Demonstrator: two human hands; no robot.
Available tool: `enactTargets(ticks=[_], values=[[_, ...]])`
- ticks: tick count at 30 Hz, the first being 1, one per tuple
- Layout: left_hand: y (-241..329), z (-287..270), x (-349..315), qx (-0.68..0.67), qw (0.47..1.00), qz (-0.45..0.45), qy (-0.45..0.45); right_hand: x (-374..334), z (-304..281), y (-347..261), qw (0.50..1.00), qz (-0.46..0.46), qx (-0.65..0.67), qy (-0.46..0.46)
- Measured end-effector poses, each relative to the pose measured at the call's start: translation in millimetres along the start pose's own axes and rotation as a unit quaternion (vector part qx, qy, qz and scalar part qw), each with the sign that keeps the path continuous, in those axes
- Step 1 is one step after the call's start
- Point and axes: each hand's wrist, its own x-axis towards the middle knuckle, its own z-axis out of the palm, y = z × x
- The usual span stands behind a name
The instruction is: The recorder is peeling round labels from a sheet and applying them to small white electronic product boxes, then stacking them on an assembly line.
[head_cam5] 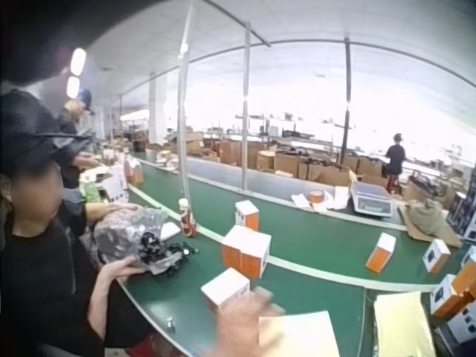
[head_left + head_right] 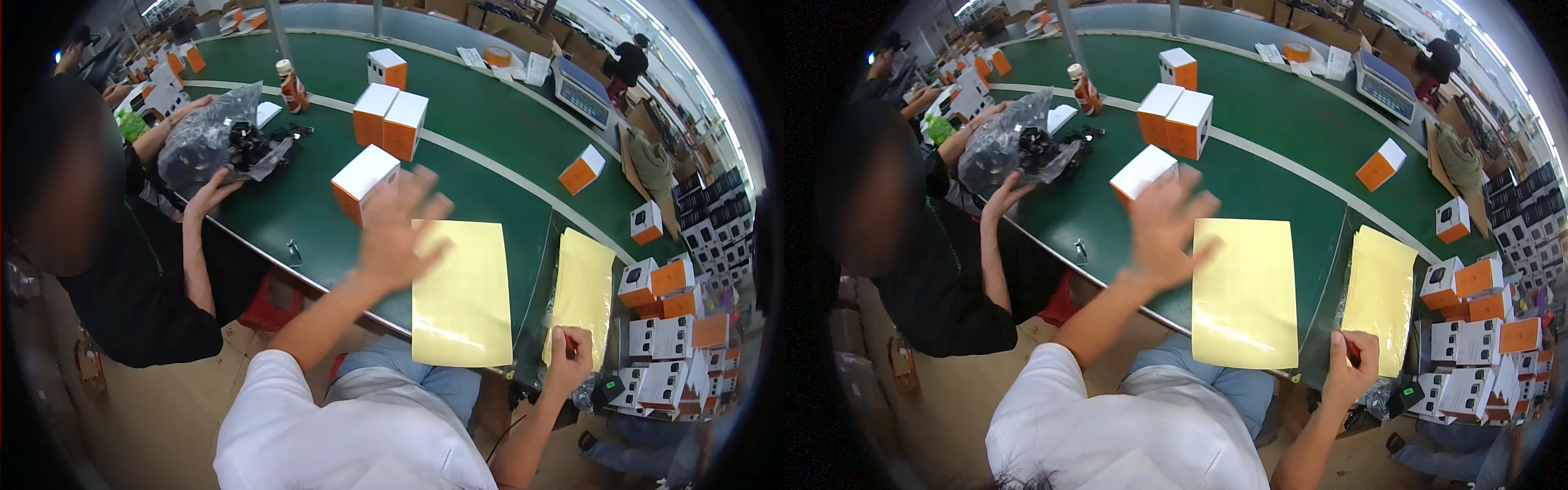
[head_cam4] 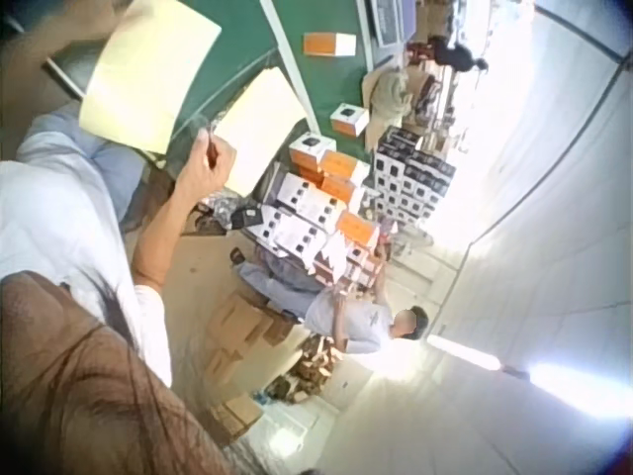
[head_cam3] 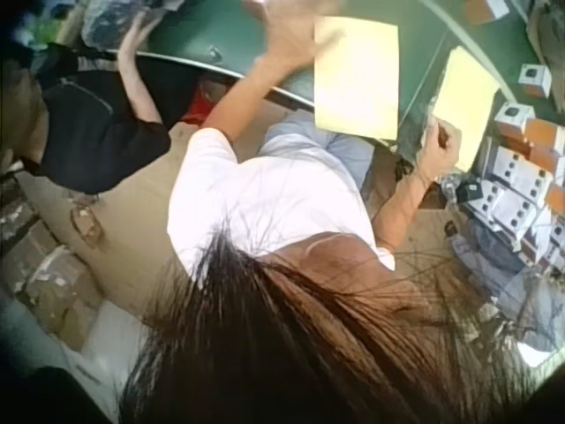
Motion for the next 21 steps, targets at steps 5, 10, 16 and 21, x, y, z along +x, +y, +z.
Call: enactTargets(ticks=[5,10,16,21], values=[[-70,-44,5,0.065,0.984,-0.145,-0.075,-12,-3,-3,0.997,0.063,0.033,-0.017],[-59,-33,-11,-0.311,0.887,-0.341,-0.015,-22,12,-34,0.997,0.011,0.064,-0.044],[29,-26,-49,-0.805,0.331,-0.492,-0.001,-23,23,-76,0.994,0.011,0.085,-0.067],[61,-11,-71,-0.850,0.202,-0.486,-0.028,-18,32,-91,0.993,-0.027,0.040,-0.110]])
